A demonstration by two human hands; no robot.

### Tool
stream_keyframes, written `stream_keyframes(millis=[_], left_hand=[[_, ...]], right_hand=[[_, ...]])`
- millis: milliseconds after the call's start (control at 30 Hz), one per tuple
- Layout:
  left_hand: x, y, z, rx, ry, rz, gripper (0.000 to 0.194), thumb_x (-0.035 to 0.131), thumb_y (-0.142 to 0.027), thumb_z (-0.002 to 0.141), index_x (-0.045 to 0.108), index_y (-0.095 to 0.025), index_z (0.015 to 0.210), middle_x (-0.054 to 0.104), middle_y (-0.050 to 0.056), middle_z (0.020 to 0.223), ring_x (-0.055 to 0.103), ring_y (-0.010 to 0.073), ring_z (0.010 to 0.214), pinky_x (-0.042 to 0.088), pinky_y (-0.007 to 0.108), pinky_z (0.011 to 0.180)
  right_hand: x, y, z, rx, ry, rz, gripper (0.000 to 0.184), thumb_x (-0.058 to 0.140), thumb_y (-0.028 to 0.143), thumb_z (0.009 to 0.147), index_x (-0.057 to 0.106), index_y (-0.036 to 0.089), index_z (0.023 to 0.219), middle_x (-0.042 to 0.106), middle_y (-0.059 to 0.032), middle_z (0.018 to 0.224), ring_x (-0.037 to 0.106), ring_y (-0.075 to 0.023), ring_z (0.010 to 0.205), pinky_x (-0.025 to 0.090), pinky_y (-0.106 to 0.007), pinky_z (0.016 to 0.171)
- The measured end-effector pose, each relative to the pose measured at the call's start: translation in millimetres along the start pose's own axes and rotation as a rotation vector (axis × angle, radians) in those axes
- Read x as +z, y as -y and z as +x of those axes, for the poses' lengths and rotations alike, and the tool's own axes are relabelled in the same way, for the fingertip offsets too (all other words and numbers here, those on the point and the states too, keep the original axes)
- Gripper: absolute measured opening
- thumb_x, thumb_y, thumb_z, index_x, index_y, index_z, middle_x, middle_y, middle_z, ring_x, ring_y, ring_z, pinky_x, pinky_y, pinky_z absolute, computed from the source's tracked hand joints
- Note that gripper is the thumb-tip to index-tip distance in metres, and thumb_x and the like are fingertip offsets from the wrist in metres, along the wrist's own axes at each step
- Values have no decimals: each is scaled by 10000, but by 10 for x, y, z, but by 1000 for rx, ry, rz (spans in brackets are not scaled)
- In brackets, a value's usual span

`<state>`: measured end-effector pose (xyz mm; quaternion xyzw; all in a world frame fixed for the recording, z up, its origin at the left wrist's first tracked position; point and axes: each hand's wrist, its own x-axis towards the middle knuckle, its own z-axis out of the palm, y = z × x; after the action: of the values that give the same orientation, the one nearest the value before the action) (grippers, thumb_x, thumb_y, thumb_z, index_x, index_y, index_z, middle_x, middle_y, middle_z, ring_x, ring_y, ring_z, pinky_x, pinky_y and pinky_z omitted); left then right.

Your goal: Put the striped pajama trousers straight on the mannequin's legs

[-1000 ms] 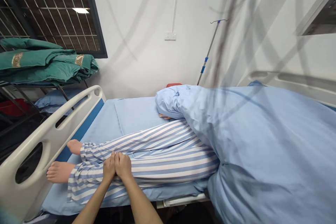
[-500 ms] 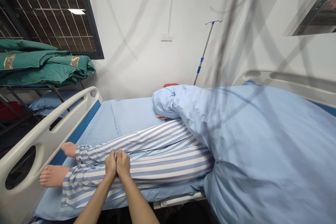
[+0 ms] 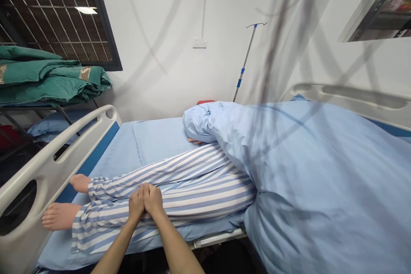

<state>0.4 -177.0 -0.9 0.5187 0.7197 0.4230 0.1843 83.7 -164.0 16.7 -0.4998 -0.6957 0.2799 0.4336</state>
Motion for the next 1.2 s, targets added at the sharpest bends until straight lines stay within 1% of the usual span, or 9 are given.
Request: stream_keyframes(millis=[133, 267, 367, 433, 533, 700, 800, 1000, 1200], left_hand=[[-1, -52, 15, -19, 78, -111, 474, 325, -506, 817, 579, -179, 586, 635, 66, 628, 532, 169, 602, 378, 261, 593], [-7, -352, 61, -21, 185, -322, 458, 398, -505, 790, 408, -197, 452, 458, -9, 449, 391, 116, 475, 320, 244, 496], [36, -583, 78, -53, 126, -497, 479, 406, -472, 798, 274, -216, 415, 291, -50, 387, 297, 90, 423, 304, 240, 480], [92, -621, 65, -123, 33, -567, 476, 388, -462, 808, 252, -221, 421, 270, -55, 390, 293, 89, 419, 314, 241, 483], [184, -489, 8, -204, -53, -472, 456, 399, -481, 796, 305, -217, 436, 335, -42, 409, 331, 102, 442, 311, 246, 481], [237, -262, -71, -93, -9, -266, 469, 367, -513, 802, 443, -190, 470, 485, 6, 472, 419, 132, 507, 318, 250, 520], [221, -287, -71, -90, -14, -206, 508, 323, -522, 819, 474, -184, 471, 517, 25, 478, 442, 140, 510, 317, 252, 525], [224, -338, -77, -29, 36, -135, 522, 309, -516, 828, 508, -177, 484, 554, 35, 500, 462, 138, 512, 307, 248, 524], [225, -345, -109, -20, 36, -142, 503, 339, -516, 813, 509, -177, 483, 554, 35, 503, 460, 138, 518, 315, 249, 538]], right_hand=[[30, -64, -48, 48, -57, 71, 432, 265, 338, 932, 555, 179, 655, 613, -43, 615, 517, -130, 565, 277, -237, 544], [25, -128, -2, 99, -133, 244, 465, 241, 376, 932, 539, 173, 639, 584, -33, 601, 496, -128, 554, 307, -229, 537], [5, -161, 40, 130, -152, 342, 493, 233, 411, 927, 502, 178, 586, 541, -15, 559, 462, -124, 532, 318, -228, 521], [0, -172, 51, 141, -151, 378, 492, 240, 421, 924, 492, 181, 577, 533, -11, 553, 461, -125, 535, 330, -230, 524], [10, -188, 51, 164, -193, 393, 472, 275, 435, 912, 483, 185, 570, 529, -7, 541, 453, -125, 521, 334, -233, 514], [11, -197, 81, 164, -207, 342, 472, 287, 457, 899, 463, 190, 552, 530, -10, 530, 438, -125, 503, 318, -234, 493], [-63, -159, 102, 162, -169, 240, 477, 275, 432, 906, 480, 186, 553, 534, -18, 526, 450, -131, 507, 298, -239, 498], [-272, -104, 36, 33, -96, 98, 465, 269, 376, 927, 537, 178, 603, 554, -20, 547, 449, -120, 508, 262, -243, 512], [-240, -240, -73, 43, -122, 88, 471, 261, 381, 933, 574, 181, 643, 583, -32, 570, 490, -131, 541, 270, -248, 534]])
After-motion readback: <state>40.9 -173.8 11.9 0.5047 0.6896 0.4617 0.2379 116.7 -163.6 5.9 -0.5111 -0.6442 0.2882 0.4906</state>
